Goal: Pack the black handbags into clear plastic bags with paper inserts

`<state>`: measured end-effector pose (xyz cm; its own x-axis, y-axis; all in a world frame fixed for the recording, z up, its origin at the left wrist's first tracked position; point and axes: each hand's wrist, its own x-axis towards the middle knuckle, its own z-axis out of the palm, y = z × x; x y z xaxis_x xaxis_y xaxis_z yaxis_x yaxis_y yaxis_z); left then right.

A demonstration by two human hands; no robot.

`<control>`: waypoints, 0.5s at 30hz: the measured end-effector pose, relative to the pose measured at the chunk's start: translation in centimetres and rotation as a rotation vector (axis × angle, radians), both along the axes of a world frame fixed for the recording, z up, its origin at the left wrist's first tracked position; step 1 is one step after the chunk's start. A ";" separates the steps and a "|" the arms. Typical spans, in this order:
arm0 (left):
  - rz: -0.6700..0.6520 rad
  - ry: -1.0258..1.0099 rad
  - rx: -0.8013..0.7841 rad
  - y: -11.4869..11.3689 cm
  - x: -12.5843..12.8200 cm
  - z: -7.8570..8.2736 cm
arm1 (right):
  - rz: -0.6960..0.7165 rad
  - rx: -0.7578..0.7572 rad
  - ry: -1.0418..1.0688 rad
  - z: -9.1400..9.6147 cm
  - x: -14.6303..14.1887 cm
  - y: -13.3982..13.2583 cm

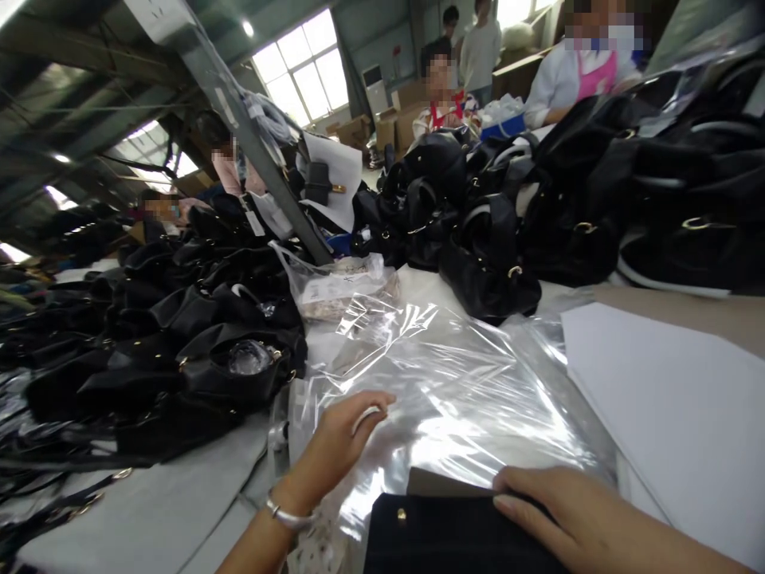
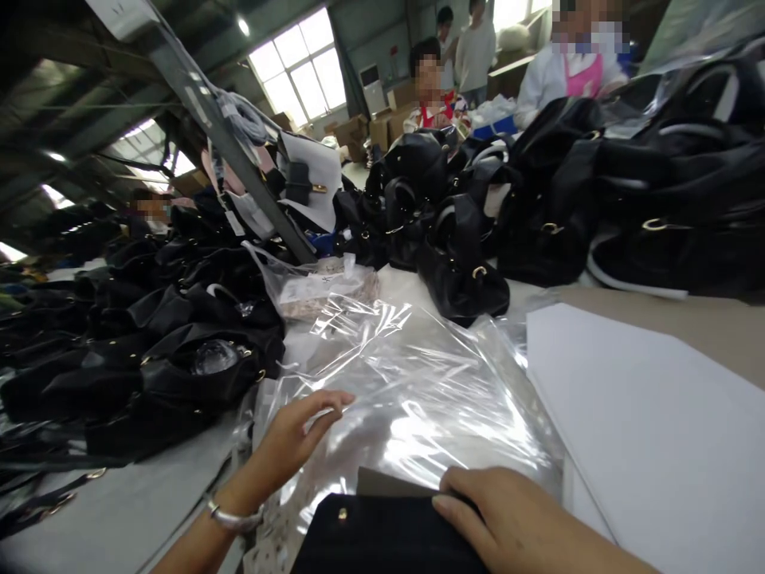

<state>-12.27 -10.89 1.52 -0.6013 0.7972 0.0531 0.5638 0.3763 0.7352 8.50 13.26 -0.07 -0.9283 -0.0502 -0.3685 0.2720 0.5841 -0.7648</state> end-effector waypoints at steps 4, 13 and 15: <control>-0.143 0.149 -0.245 -3.1 -2.3 0.0 | 0.014 -0.004 -0.010 0.4 0.3 0.1; 0.023 0.004 -0.488 -4.9 -0.8 3.2 | 0.000 -0.024 -0.017 -0.1 0.4 0.2; 0.185 0.104 -0.360 -3.6 0.2 3.1 | 0.012 -0.023 -0.028 -0.5 0.3 0.1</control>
<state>-12.10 -14.47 4.58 -0.7425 0.6547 -0.1416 0.5265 0.7011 0.4809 8.79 13.38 -0.58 -0.9169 -0.0701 -0.3930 0.2867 0.5695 -0.7704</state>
